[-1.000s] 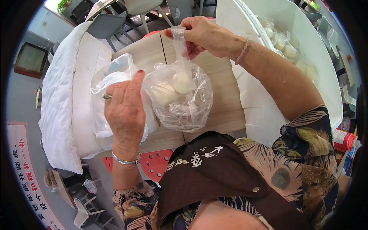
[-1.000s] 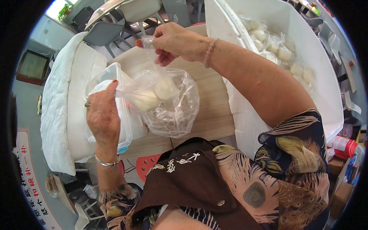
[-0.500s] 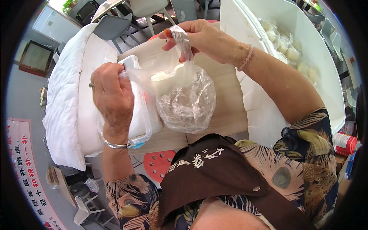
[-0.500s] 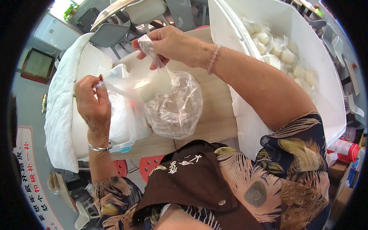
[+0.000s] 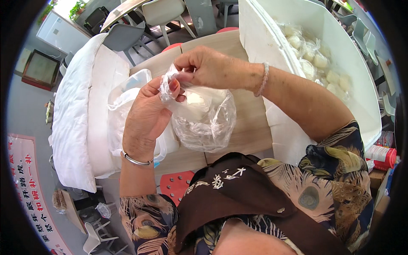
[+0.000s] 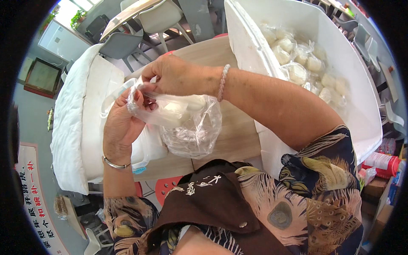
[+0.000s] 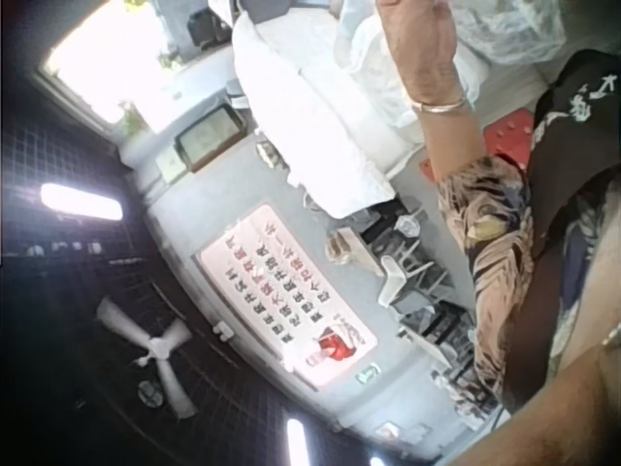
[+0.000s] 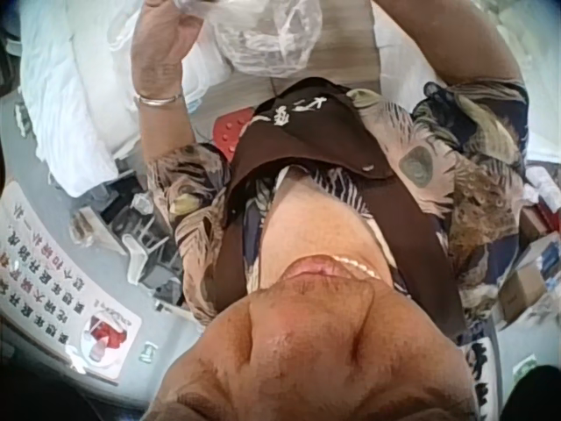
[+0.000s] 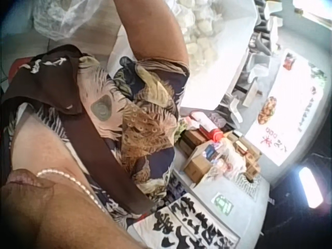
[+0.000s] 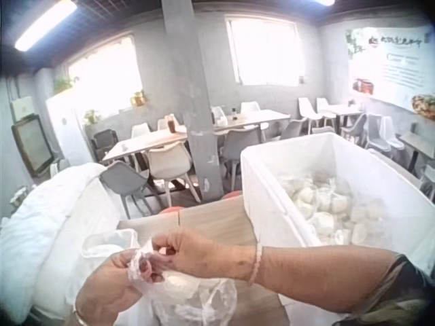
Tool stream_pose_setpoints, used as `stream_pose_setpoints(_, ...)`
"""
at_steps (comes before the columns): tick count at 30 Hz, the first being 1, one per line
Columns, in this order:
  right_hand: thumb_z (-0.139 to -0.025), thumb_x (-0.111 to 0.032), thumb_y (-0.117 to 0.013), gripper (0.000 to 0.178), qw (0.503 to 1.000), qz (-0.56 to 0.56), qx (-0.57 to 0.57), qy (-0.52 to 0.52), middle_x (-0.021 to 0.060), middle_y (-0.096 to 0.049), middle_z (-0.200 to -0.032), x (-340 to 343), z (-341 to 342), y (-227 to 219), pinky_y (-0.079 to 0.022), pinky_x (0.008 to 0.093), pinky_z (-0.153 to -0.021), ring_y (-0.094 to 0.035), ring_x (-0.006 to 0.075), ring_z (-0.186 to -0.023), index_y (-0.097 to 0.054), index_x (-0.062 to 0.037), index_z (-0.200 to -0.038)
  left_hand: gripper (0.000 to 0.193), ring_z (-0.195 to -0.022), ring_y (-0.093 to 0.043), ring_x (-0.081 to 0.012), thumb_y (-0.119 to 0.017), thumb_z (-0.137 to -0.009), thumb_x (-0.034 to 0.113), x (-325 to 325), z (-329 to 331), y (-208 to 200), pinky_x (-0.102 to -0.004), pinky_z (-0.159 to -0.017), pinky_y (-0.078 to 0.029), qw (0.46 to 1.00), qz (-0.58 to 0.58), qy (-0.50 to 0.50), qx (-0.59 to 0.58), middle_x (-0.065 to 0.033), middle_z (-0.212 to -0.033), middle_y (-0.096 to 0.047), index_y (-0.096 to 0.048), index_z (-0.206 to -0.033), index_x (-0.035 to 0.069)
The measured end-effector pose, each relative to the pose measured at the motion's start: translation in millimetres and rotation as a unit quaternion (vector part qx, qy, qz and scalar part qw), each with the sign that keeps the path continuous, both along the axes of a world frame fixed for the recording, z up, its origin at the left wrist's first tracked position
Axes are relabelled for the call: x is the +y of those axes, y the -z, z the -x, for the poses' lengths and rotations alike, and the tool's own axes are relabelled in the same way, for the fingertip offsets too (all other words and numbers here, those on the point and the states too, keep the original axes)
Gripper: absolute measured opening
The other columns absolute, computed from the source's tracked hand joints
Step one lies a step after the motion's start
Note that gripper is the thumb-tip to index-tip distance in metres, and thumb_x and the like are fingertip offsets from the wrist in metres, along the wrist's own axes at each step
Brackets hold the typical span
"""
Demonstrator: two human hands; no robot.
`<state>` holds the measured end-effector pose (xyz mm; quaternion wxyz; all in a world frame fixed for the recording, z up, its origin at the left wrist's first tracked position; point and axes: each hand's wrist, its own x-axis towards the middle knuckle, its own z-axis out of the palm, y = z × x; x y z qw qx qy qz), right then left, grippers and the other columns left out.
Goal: The person places white dumplings from a large container into small plastic bags, ties each bag, and sets it aside. The process is repeated for multiple dumplings throughout the clip.
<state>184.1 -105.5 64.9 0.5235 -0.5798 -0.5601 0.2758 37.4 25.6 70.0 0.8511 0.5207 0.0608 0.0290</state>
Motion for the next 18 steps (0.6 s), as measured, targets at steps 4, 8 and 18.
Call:
stream_pose_setpoints(4,-0.082,-0.026,-0.073,0.022,0.995,0.08,0.057,-0.012,-0.0003,-0.064,-0.075,-9.6,-8.5,-9.4,-0.045,0.0271,-0.069,-0.054,0.0084,-0.074,-0.067,-0.0049,-0.078,0.015,-0.086,-0.058,-0.0115,-0.061,-0.088,0.005,-9.0,6.3,-1.6,-0.0281,-0.082,-0.048,0.994,0.035,-0.099,0.034,-0.0066,-0.096,-0.066,-0.066,-0.099,-0.003)
stream_pose_setpoints(8,-0.085,-0.031,-0.069,0.029,0.985,0.137,0.072,-0.076,-0.0015,-0.059,-0.068,-14.7,-6.9,-16.1,-0.043,0.0265,-0.063,-0.051,0.0078,-0.067,-0.065,-0.0035,-0.076,0.009,-0.076,-0.054,-0.014,-0.053,-0.083,0.0,2.9,10.4,8.3,-0.0304,-0.079,-0.046,0.989,0.011,-0.143,0.032,-0.0062,-0.082,-0.06,-0.06,-0.079,0.002)
stream_pose_setpoints(18,-0.085,-0.027,-0.064,0.028,0.982,0.172,-0.015,-0.076,0.0053,-0.065,-0.071,-16.7,-13.2,-15.1,-0.044,0.03,-0.072,-0.058,0.0122,-0.073,-0.069,-0.001,-0.078,0.015,-0.073,-0.052,-0.0194,-0.056,-0.081,0.002,50.8,18.6,60.1,-0.0346,-0.072,-0.045,0.952,0.133,-0.257,0.099,-0.0065,-0.074,-0.055,-0.049,-0.068,0.005)
